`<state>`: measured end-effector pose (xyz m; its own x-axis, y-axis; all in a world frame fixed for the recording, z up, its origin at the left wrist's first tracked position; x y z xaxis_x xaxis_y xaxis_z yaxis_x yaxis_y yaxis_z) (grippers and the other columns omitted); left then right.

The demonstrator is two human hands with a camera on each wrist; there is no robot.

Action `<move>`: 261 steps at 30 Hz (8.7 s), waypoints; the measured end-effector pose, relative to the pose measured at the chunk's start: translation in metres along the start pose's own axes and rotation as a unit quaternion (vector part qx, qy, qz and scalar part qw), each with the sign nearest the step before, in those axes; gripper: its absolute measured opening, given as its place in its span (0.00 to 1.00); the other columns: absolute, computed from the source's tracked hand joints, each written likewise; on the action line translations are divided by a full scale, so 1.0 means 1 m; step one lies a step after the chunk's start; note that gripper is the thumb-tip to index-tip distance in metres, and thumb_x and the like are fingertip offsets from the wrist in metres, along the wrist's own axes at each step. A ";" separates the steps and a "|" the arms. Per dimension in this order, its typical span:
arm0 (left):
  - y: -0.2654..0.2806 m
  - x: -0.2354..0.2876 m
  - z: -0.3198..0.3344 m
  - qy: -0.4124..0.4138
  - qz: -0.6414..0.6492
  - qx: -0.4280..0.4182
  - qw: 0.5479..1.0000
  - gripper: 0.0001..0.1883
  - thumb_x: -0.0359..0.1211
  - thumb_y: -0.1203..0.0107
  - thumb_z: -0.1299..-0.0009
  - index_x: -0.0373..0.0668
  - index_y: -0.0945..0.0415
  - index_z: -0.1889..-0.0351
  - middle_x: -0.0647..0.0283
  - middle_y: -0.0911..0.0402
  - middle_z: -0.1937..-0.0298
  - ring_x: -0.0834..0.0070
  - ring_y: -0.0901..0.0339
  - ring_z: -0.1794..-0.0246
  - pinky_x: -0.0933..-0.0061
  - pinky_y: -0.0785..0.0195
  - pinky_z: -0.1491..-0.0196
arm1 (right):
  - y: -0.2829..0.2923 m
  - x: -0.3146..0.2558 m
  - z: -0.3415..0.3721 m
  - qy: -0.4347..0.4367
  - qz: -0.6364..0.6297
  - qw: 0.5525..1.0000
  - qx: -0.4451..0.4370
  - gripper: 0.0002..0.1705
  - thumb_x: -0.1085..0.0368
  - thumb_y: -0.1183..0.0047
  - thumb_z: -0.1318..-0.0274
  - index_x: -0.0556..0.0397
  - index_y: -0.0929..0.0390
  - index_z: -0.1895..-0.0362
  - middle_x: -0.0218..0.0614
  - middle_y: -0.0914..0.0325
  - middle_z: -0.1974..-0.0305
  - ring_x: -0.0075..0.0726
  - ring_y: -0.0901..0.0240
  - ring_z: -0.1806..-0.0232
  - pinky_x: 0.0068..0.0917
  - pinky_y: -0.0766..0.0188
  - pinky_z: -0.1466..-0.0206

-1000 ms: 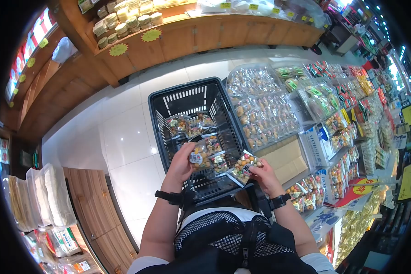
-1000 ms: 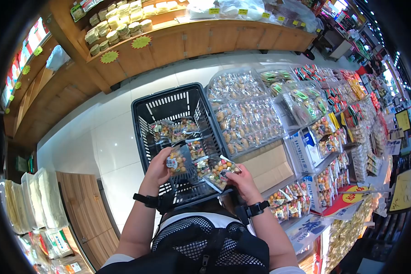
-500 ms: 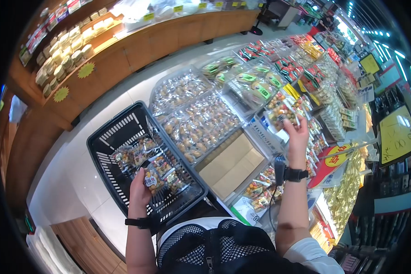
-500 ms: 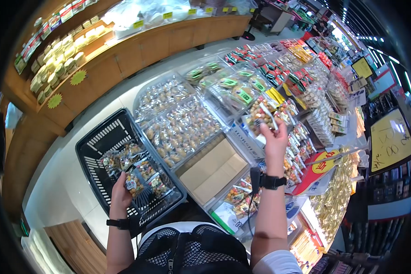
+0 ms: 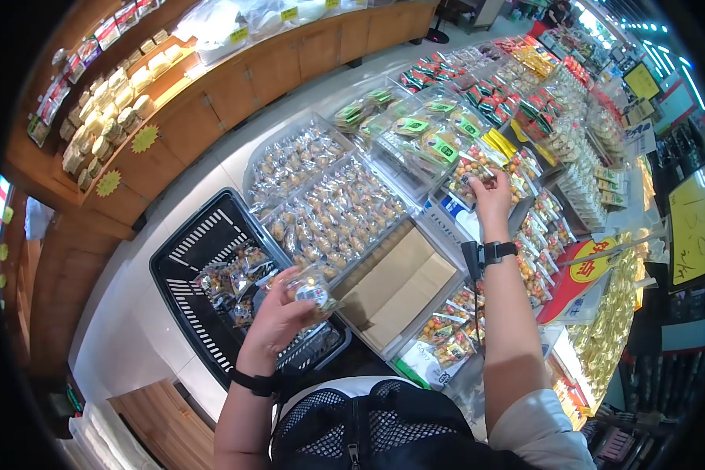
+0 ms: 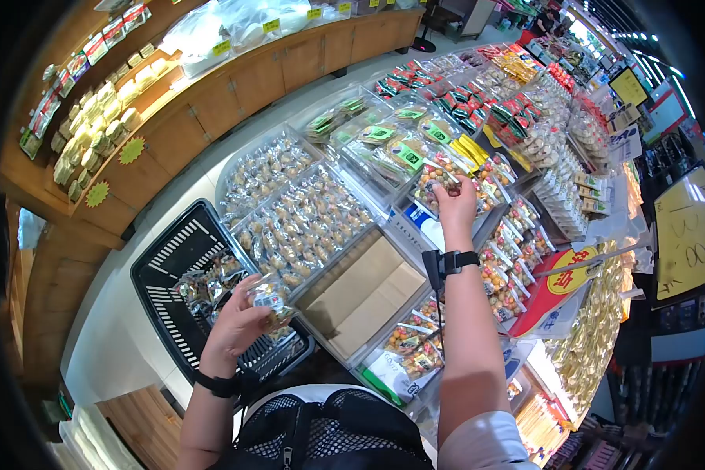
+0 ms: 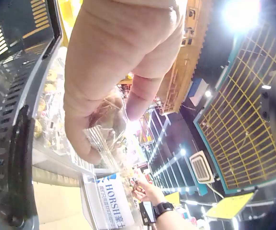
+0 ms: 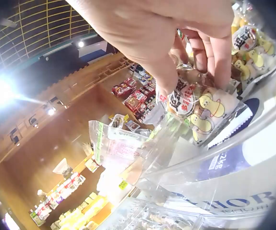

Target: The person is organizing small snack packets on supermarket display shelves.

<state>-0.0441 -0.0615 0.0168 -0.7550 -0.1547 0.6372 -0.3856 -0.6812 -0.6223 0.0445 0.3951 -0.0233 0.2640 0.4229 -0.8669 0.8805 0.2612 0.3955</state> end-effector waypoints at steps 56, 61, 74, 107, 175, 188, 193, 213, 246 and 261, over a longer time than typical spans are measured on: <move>0.324 -0.171 -0.135 -0.052 -0.207 0.428 0.878 0.05 0.26 0.38 0.40 0.39 0.23 0.74 0.67 0.23 0.75 0.79 0.28 0.75 0.74 0.36 0.71 | 0.032 -0.091 0.075 0.018 0.099 0.986 -0.135 0.21 0.72 0.43 0.42 0.55 0.31 0.44 0.29 0.26 0.65 0.17 0.31 0.68 0.15 0.33 0.65; 0.267 -0.097 -0.066 0.032 -0.079 0.362 0.928 0.10 0.36 0.38 0.38 0.48 0.27 0.76 0.74 0.31 0.79 0.84 0.39 0.85 0.76 0.50 0.81 | 0.016 -0.122 0.112 -0.004 0.030 0.982 -0.186 0.15 0.72 0.48 0.38 0.56 0.29 0.47 0.28 0.27 0.64 0.19 0.29 0.68 0.17 0.31 0.66; 0.238 -0.179 -0.085 0.116 -0.168 0.250 0.946 0.32 0.31 0.22 0.51 0.35 0.26 0.49 0.63 0.18 0.54 0.76 0.22 0.56 0.76 0.31 0.50 | -0.039 -0.135 0.218 0.007 0.036 0.912 -0.410 0.10 0.69 0.44 0.42 0.57 0.23 0.55 0.31 0.24 0.72 0.22 0.30 0.72 0.21 0.31 0.67; 0.018 -0.031 0.054 -0.176 -0.240 0.062 0.953 0.31 0.20 0.32 0.45 0.40 0.35 0.45 0.60 0.26 0.49 0.72 0.25 0.48 0.70 0.31 0.42 | 0.047 -0.159 0.121 -0.090 -0.278 0.944 -0.152 0.32 0.73 0.36 0.48 0.50 0.41 0.44 0.36 0.27 0.53 0.31 0.24 0.55 0.30 0.20 0.53; -0.201 -0.071 -0.189 -0.470 -0.755 -0.110 0.443 0.24 0.38 0.41 0.34 0.40 0.29 0.42 0.44 0.39 0.32 0.50 0.43 0.30 0.52 0.48 0.29 | 0.114 -0.030 0.021 0.035 0.185 0.967 -0.174 0.37 0.67 0.29 0.63 0.45 0.25 0.42 0.41 0.29 0.56 0.48 0.32 0.49 0.38 0.34 0.42; 0.043 -0.022 -0.060 -0.413 -0.583 0.205 0.669 0.12 0.29 0.38 0.39 0.38 0.23 0.58 0.54 0.23 0.57 0.56 0.27 0.51 0.59 0.34 0.47 | 0.053 -0.110 0.088 -0.047 -0.003 0.976 -0.214 0.07 0.69 0.42 0.41 0.54 0.23 0.72 0.20 0.31 0.78 0.12 0.39 0.75 0.15 0.43 0.71; 0.221 -0.019 -0.044 -0.253 -0.445 0.603 0.612 0.22 0.35 0.34 0.40 0.38 0.26 0.50 0.50 0.25 0.51 0.55 0.27 0.48 0.60 0.35 0.42 | -0.030 -0.150 0.191 0.004 0.040 0.901 -0.432 0.09 0.65 0.41 0.42 0.60 0.20 0.64 0.36 0.23 0.73 0.29 0.28 0.70 0.27 0.30 0.64; 0.101 0.016 0.028 -0.149 -0.271 -0.007 0.951 0.25 0.29 0.34 0.37 0.39 0.30 0.43 0.65 0.23 0.49 0.78 0.26 0.48 0.75 0.32 0.44 | -0.104 -0.162 0.279 -0.202 -0.227 0.766 -0.567 0.40 0.70 0.35 0.48 0.50 0.39 0.32 0.36 0.29 0.45 0.24 0.30 0.47 0.19 0.29 0.51; 0.171 0.028 0.041 -0.085 -0.136 0.172 0.972 0.07 0.30 0.43 0.30 0.41 0.29 0.59 0.66 0.22 0.59 0.79 0.23 0.62 0.73 0.22 0.59 | -0.057 -0.155 0.272 -0.308 -0.282 0.796 -0.438 0.14 0.64 0.48 0.34 0.55 0.21 0.48 0.23 0.21 0.60 0.14 0.29 0.60 0.17 0.33 0.54; 0.008 0.002 0.037 0.046 -0.051 -0.102 0.992 0.20 0.39 0.53 0.22 0.41 0.38 0.37 0.57 0.29 0.41 0.63 0.30 0.37 0.48 0.28 0.42 | -0.036 -0.159 0.256 -0.303 -0.337 0.797 -0.399 0.14 0.62 0.47 0.34 0.58 0.18 0.51 0.26 0.20 0.60 0.18 0.27 0.62 0.21 0.30 0.57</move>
<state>-0.0293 -0.0943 0.0299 -0.7480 -0.0195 0.6634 -0.5552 -0.5294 -0.6415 0.0712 0.0967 0.0223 0.1917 -0.4808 -0.8556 0.4359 0.8228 -0.3647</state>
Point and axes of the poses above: each hand's wrist, its own z-axis away from the middle knuckle, its own y-axis out of the back of the hand, x = y × z, the point moved 1 cm from there along -z, towards the middle knuckle
